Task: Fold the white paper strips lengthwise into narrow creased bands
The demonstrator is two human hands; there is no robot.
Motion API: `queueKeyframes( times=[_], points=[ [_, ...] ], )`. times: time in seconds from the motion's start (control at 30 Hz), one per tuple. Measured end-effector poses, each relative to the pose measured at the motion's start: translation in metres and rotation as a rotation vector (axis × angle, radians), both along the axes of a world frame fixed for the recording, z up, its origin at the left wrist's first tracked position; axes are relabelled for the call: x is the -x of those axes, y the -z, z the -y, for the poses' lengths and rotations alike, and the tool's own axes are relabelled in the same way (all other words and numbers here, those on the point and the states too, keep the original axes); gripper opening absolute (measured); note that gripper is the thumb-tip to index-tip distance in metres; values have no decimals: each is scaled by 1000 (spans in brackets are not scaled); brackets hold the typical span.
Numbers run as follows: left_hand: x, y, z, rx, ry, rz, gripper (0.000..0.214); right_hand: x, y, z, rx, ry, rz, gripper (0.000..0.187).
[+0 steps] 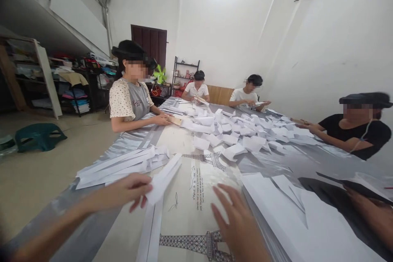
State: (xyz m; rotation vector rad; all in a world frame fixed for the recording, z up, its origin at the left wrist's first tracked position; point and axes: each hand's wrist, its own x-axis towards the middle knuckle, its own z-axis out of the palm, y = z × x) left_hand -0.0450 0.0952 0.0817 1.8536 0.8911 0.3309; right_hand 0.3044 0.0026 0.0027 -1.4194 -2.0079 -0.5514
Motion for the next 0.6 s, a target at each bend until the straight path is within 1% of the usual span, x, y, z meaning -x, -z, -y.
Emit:
queueKeyframes(
  times=[0.07,0.1,0.13,0.17,0.2,0.23,0.27,0.3,0.33,0.37,0.43,0.53,0.6],
  points=[
    [38,-15,-23,-66,-20,-123,50,-50,8,-1,57,216,48,42],
    [57,-19,-33,-78,-52,-180,51,-75,12,0,94,323,52,47],
    [74,-20,-41,-73,-104,-211,53,-99,17,3,167,426,51,52],
    [90,-19,-48,-64,-138,-232,55,-120,22,6,249,527,27,55],
    [103,-15,-54,-68,-171,-255,56,-138,28,10,363,597,-5,54],
    [114,-10,-60,-71,-224,-287,56,-153,34,13,486,632,-39,53],
    [123,-3,-65,-74,-287,-315,55,-164,40,15,590,637,-67,54],
    [129,4,-69,-66,-327,-339,55,-171,46,17,639,631,-81,57],
    [133,11,-73,-81,-371,-350,57,-176,52,18,646,636,-87,59],
    [135,16,-76,-89,-393,-375,57,-179,57,19,637,665,-100,61],
    [138,24,-82,-138,-452,-384,56,-180,64,18,615,670,-132,61],
    [142,27,-88,-240,-533,-384,53,-180,68,16,587,643,-170,59],
    [148,27,-90,-268,-553,-426,51,-180,68,17,566,622,-176,56]
  ],
)
